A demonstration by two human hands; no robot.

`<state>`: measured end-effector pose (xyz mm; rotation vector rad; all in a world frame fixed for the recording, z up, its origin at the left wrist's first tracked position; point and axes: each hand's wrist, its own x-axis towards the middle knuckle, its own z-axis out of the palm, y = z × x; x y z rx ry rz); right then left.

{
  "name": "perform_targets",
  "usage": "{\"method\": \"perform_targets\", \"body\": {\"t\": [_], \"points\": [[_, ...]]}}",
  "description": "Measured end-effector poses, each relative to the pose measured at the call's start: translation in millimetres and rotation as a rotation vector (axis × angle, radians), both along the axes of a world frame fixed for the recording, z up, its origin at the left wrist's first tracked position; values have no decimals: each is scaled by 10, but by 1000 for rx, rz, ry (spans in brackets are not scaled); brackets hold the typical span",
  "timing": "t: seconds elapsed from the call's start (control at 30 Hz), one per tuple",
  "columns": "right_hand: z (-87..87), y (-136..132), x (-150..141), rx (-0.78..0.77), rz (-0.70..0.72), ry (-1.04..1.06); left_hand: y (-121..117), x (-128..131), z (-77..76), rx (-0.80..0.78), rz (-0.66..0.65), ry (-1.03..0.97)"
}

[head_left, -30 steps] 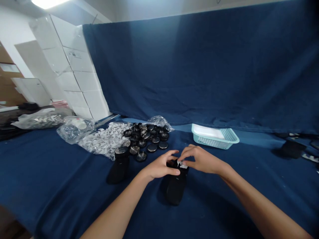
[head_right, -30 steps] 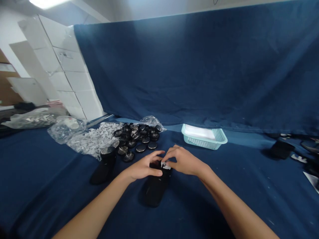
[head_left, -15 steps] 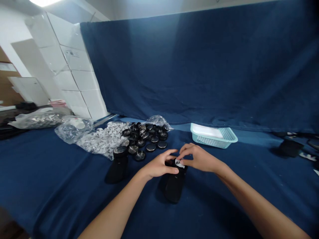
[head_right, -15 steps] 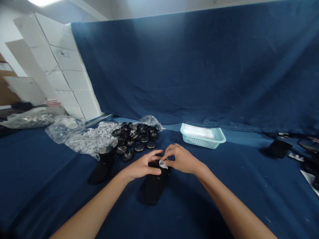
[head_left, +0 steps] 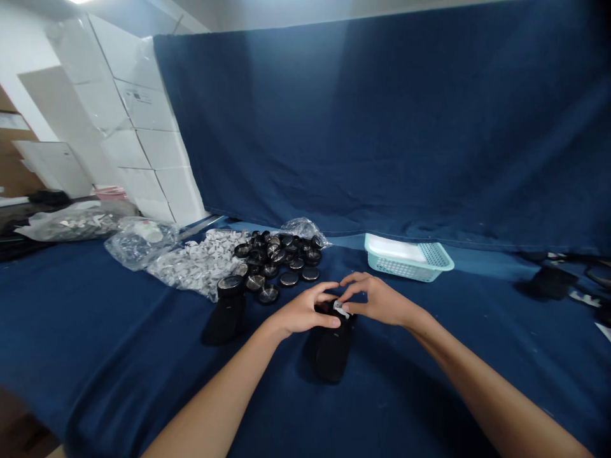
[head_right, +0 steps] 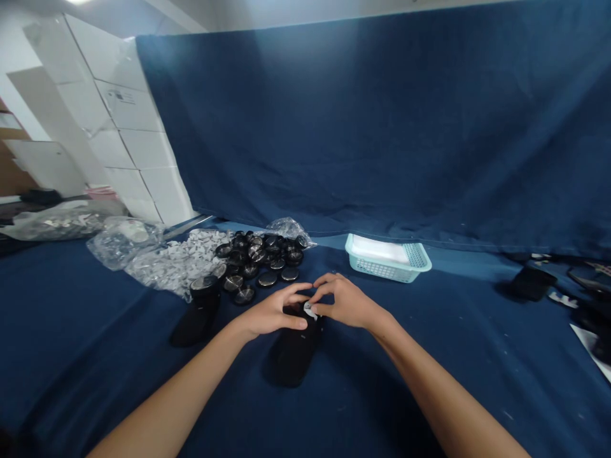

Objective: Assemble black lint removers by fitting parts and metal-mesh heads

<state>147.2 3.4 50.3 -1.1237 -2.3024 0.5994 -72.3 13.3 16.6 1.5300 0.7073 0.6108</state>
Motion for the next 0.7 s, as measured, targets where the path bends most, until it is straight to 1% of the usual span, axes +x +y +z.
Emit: {"method": "perform_targets", "body": {"t": [0.13,0.27,0.33,0.47,0.57,0.7], "points": [[30,-33,-41,46,-53,-75,11,-11,-10,8,8,39],[123,-88,-7,46,-76,-195,2,-21,4,12,30,65],[185,-122,29,17,-73,-244,-1,-23,10,14,34,71],[303,-225,38,-31,-33,-331,0,-18,15,14,3,50],[359,-319,-26,-18,3,-368,-3,-16,17,33,-6,51],[378,-389,-105,13,11,-380,-6,-19,6,30,2,51]]}}
